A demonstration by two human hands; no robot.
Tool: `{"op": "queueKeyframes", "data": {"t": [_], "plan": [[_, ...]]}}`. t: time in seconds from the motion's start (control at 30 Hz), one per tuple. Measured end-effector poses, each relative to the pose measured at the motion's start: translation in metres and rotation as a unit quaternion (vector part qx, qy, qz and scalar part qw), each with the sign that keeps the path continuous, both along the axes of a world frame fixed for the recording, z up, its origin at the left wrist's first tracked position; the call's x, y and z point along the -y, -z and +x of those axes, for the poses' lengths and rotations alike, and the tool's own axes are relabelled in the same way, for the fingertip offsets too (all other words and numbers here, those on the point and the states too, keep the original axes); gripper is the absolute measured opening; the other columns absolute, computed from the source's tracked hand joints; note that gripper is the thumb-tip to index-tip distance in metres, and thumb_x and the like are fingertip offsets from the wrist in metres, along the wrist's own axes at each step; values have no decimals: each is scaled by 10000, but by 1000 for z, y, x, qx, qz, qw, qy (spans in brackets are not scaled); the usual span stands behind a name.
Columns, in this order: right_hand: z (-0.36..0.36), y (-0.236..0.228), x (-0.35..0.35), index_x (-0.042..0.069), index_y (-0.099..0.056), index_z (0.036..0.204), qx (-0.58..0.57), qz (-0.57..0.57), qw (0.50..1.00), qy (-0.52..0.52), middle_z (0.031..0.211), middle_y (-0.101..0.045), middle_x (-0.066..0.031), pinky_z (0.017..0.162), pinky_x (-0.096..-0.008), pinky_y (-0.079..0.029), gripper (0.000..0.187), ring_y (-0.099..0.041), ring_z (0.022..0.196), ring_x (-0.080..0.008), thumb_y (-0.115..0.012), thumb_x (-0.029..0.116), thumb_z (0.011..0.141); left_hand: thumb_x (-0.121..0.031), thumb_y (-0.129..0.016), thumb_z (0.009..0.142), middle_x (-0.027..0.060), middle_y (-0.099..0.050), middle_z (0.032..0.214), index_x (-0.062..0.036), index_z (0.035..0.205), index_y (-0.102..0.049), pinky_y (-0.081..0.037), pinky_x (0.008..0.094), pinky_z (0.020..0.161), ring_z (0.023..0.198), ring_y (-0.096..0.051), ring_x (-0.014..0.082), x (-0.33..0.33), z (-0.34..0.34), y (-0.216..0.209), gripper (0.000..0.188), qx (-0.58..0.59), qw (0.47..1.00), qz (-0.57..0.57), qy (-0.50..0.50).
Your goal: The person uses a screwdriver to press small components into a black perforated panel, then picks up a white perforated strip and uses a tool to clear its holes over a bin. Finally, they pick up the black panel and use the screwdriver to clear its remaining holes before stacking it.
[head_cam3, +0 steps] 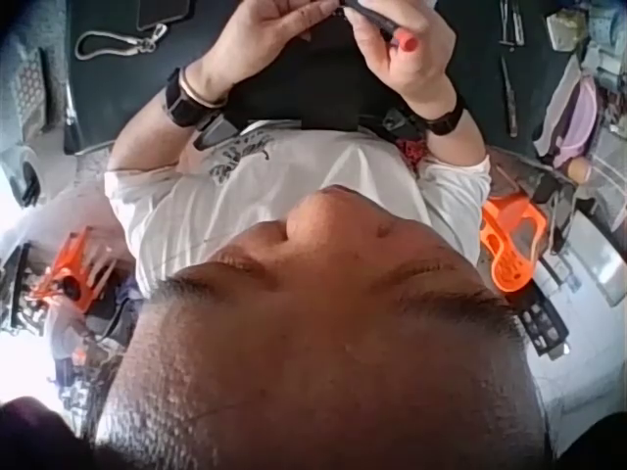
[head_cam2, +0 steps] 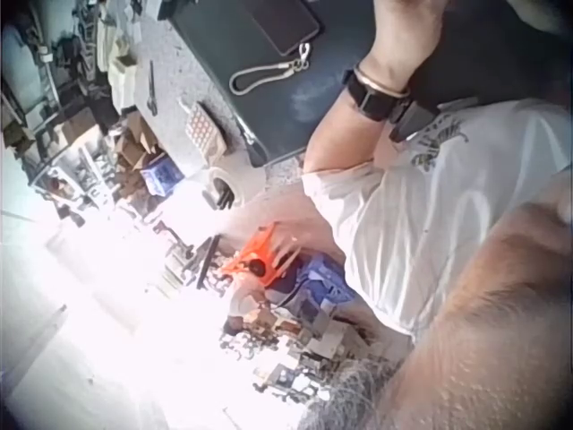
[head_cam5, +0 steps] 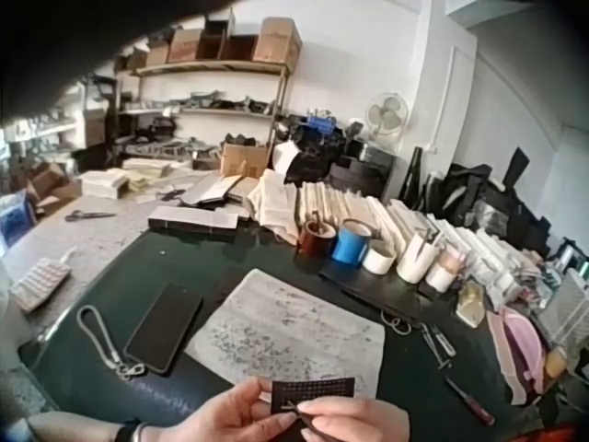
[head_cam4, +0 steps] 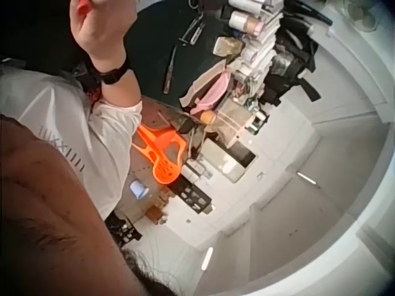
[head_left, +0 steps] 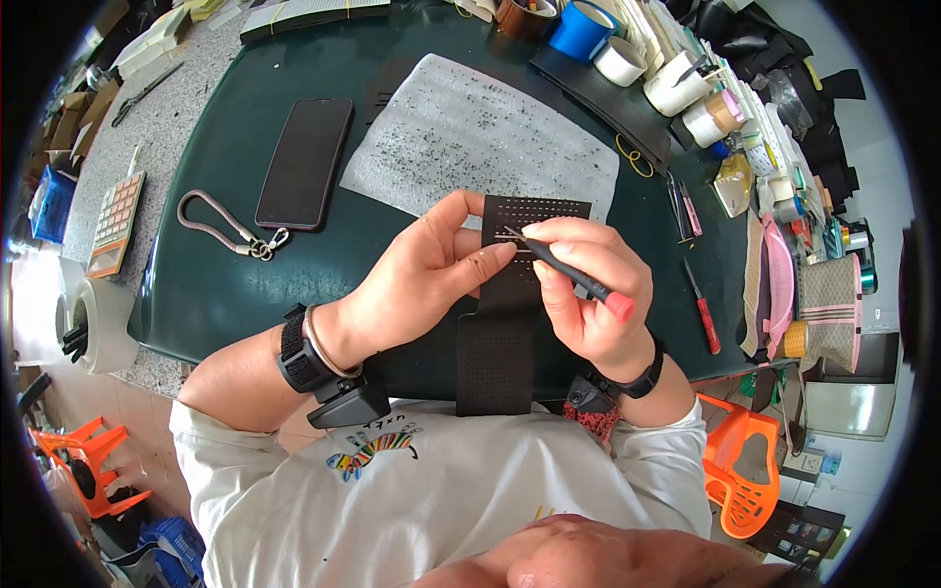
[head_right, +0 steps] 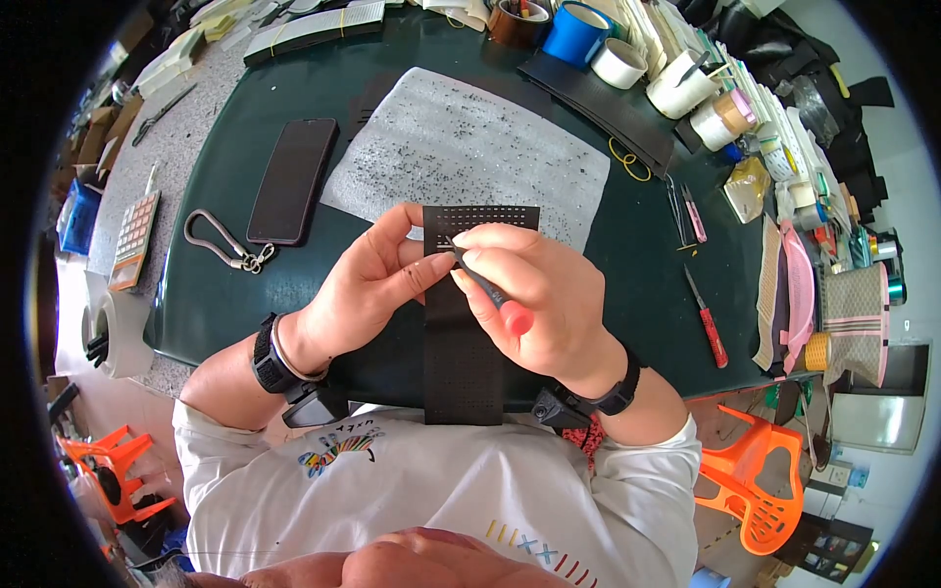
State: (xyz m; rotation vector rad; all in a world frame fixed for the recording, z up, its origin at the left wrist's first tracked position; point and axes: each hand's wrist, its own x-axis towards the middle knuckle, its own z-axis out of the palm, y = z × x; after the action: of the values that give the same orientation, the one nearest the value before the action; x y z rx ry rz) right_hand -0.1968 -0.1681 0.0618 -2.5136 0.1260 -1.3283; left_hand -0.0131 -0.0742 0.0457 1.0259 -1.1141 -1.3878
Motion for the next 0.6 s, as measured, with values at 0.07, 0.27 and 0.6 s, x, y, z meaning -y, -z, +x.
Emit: {"op": "queueKeyframes", "data": {"t": [0.07,0.27,0.6], "plan": [[1,-2,-1,32,-529,1108,-5,-24,1000,0,974,-689,-157,606,-308,-569,358,-700,730,-272,-734,-20,819,-139,-562,1022,-25,-653,906,-62,1204,-462,-422,167,695,788,-528,-5,0,1,1,222,2,1000,-11,4],[-9,-7,-2,2,-448,1109,11,60,997,-44,1040,-651,-246,751,-323,-573,220,-686,827,-250,-591,-12,942,-161,-554,1027,-11,-655,939,-71,1206,-462,-468,179,729,815,-562,8,1,3,1,220,-33,999,30,-10],[1,3,0,-7,-477,1130,64,99,992,-40,976,-673,-196,672,-334,-586,314,-699,823,-309,-665,-52,882,-102,-513,1034,26,-678,1020,-65,1270,-409,-521,205,768,925,-609,38,2,2,6,261,-44,999,27,1]]}}
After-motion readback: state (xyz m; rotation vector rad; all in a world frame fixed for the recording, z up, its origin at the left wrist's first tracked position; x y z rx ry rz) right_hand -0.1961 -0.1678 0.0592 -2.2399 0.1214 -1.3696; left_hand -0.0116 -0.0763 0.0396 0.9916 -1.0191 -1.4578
